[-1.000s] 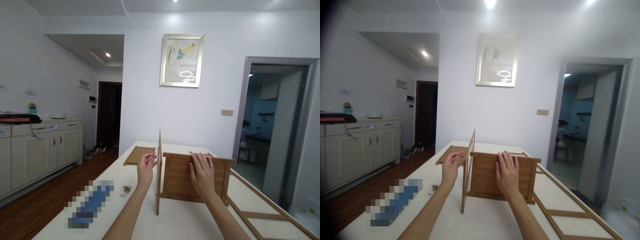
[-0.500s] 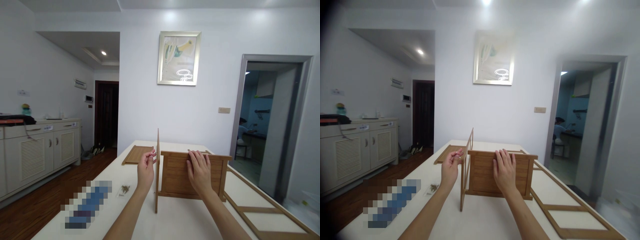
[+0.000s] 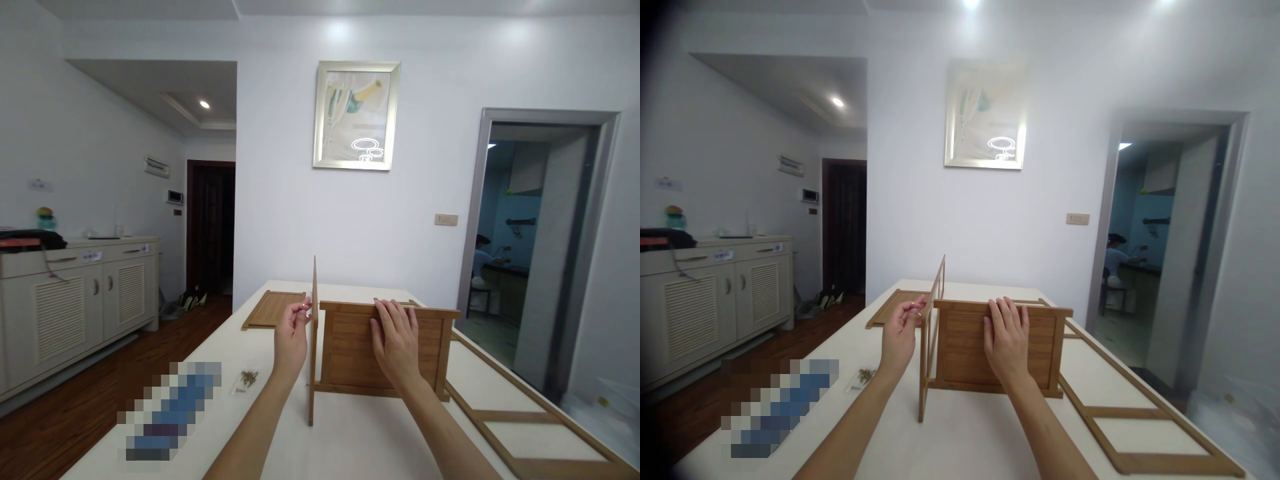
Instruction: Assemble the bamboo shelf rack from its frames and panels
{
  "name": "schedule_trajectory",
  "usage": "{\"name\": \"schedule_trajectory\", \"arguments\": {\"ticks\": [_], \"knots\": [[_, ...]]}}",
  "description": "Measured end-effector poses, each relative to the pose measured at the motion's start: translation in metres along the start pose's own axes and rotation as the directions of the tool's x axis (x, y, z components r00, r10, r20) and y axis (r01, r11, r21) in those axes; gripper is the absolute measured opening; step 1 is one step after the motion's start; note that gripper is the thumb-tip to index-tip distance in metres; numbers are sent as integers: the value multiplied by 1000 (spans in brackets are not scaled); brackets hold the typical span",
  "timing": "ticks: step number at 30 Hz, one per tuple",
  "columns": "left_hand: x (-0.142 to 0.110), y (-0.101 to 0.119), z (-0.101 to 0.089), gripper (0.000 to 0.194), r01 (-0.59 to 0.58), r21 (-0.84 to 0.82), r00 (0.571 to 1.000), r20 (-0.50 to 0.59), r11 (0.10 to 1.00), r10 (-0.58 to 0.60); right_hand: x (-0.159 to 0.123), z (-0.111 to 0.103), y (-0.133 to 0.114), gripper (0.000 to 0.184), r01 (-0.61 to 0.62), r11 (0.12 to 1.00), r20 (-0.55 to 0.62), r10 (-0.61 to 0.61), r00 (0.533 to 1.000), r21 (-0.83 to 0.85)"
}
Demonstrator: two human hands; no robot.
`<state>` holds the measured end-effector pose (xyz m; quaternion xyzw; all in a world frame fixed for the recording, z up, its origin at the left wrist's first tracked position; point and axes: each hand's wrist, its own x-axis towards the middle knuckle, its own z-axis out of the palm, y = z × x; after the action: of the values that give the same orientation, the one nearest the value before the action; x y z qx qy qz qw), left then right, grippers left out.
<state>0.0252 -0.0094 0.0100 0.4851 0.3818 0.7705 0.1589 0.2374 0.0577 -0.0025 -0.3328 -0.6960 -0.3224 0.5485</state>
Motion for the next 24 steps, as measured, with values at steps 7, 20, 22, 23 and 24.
{"name": "schedule_trajectory", "arguments": {"ticks": [7,20,22,23,24], "knots": [[2,-3,0,21,51,-63,998,-21,997,-52,0,-1,0,38,11,1000,7,-10,1000,-18],[24,-16,-35,28,-138,473,981,-56,870,186,0,0,0,39,14,1000,-6,-14,1000,0],[25,-17,-36,27,-217,529,965,-10,821,261,0,0,0,38,15,1000,-12,-15,1000,-3],[25,-18,-36,28,-246,542,958,12,803,286,0,0,0,38,15,1000,-12,-15,1000,-5],[24,-17,-35,28,-268,550,953,28,791,302,0,0,0,38,15,1000,-11,-15,1000,-6]]}}
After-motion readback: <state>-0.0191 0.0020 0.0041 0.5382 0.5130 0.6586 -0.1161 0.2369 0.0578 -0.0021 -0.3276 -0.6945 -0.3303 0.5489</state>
